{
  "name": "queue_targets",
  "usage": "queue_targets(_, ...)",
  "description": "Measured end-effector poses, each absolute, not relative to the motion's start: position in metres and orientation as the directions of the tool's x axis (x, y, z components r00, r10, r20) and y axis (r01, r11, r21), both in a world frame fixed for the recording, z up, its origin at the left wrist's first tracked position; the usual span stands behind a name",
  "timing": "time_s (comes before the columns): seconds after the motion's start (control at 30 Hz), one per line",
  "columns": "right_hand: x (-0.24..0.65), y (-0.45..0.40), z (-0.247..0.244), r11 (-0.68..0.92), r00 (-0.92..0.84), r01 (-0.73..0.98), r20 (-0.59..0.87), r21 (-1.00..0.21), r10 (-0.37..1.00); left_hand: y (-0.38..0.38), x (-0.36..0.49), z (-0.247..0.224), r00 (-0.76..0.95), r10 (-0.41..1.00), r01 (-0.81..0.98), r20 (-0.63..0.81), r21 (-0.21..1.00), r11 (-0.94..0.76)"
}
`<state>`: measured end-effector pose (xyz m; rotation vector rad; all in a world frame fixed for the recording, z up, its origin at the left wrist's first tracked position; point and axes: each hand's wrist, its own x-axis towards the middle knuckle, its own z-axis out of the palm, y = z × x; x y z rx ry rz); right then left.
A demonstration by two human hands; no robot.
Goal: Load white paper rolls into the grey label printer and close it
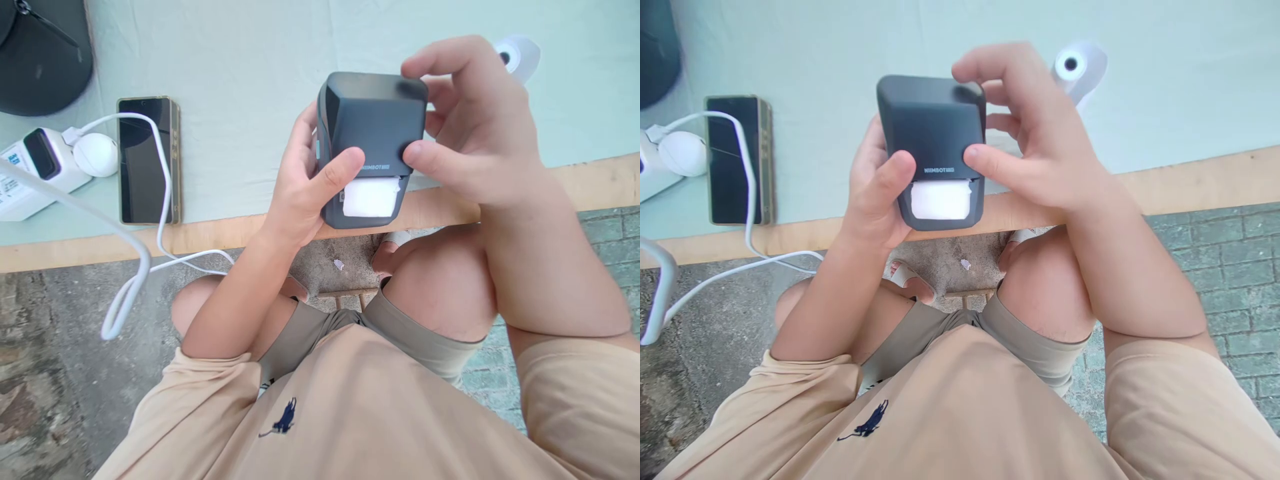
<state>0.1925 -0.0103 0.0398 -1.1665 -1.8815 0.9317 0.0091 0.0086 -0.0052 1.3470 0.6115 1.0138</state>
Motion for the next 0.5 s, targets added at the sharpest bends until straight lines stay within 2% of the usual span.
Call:
queue_targets(0.07, 0.192, -0.010, 0.040, 0.299, -0.397, 0.369, 0.142, -0.880, 0.907, 0.010, 0.011, -0.007, 0.462, 0.876, -0.341, 0.134, 0.940, 0.036)
queue_targets(0.13, 0.191, -0.009, 0.039, 0.289, -0.451, 0.349, 0.110, -0.891, 0.886, 0.011, 0.011, -0.007, 0.480, 0.871, -0.358, 0.105, 0.930, 0.085)
queue_targets(0.37, 0.188, -0.009, 0.036, 0.230, -0.446, 0.273, 0.089, -0.934, 0.891, 0.005, 0.012, 0.004, 0.451, 0.892, -0.379, 0.006, 0.906, 0.186)
queue_targets(0.5, 0.187, -0.011, 0.036, 0.252, -0.442, 0.307, 0.097, -0.918, 0.892, 0.003, 0.012, 0.006, 0.457, 0.889, -0.387, 0.029, 0.907, 0.169)
